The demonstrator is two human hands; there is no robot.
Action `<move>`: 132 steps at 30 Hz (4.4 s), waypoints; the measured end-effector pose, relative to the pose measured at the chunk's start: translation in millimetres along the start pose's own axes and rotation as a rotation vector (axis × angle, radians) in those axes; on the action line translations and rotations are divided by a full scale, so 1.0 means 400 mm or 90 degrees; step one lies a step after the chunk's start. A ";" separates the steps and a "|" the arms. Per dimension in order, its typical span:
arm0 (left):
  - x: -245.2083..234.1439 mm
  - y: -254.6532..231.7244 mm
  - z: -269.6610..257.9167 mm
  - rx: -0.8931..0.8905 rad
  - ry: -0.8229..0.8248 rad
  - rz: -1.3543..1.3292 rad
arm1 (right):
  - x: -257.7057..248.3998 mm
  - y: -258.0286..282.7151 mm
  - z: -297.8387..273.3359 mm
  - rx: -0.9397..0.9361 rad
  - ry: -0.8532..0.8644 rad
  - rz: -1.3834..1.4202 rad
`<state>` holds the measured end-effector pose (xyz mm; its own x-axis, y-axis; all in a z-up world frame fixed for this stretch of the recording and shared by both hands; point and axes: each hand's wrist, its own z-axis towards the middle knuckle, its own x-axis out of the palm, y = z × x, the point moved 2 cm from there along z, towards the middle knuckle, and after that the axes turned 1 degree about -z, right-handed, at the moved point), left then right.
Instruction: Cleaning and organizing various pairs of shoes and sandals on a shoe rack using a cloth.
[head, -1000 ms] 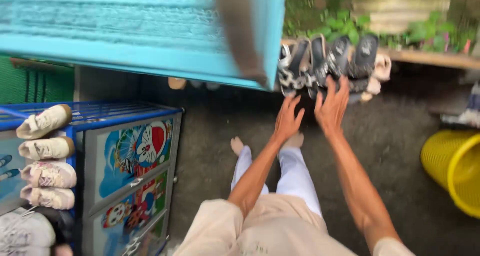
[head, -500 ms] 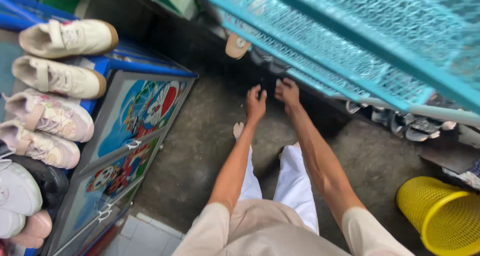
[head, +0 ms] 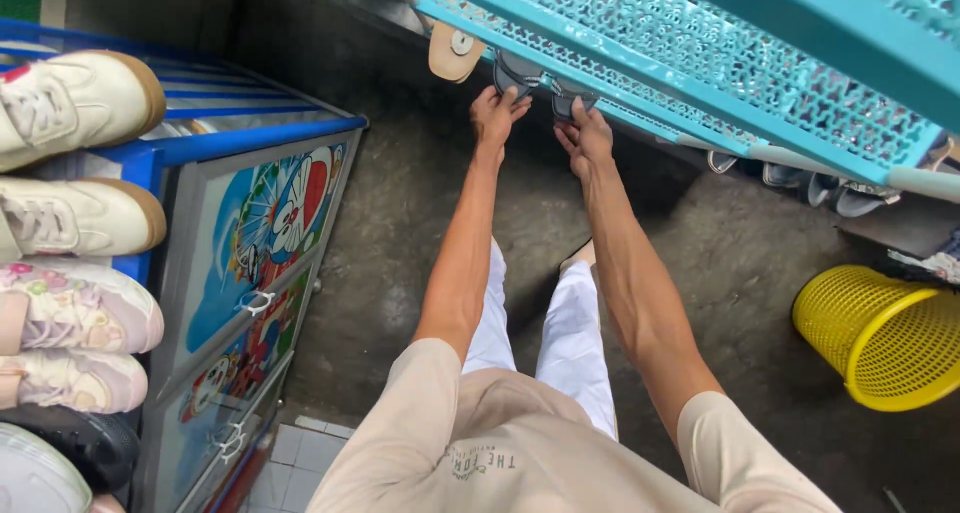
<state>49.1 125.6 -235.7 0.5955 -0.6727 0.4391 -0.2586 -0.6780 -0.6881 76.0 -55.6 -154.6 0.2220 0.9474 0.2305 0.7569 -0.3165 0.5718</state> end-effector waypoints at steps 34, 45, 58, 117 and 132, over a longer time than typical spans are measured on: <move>1.091 0.519 -0.560 -0.141 0.254 0.120 | -1.076 0.580 -0.442 -0.269 -0.124 0.060; 1.089 0.540 -0.571 -0.227 0.203 0.165 | -1.153 0.600 -0.406 -0.198 -0.021 0.035; 1.067 0.542 -0.547 -0.262 0.154 0.256 | -1.153 0.585 -0.376 -0.142 -0.037 0.017; -0.055 0.197 -0.570 0.016 0.029 0.113 | -0.268 -0.113 -0.546 -0.084 0.179 -0.319; 0.669 0.393 -0.758 -0.156 0.298 0.219 | -0.835 0.203 -0.721 -0.167 0.028 -0.078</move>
<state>-62.7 -250.7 -51.3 0.0660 -0.8849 0.4611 -0.5756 -0.4113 -0.7068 -114.1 -411.3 42.1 0.1081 0.9781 0.1776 0.5903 -0.2069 0.7802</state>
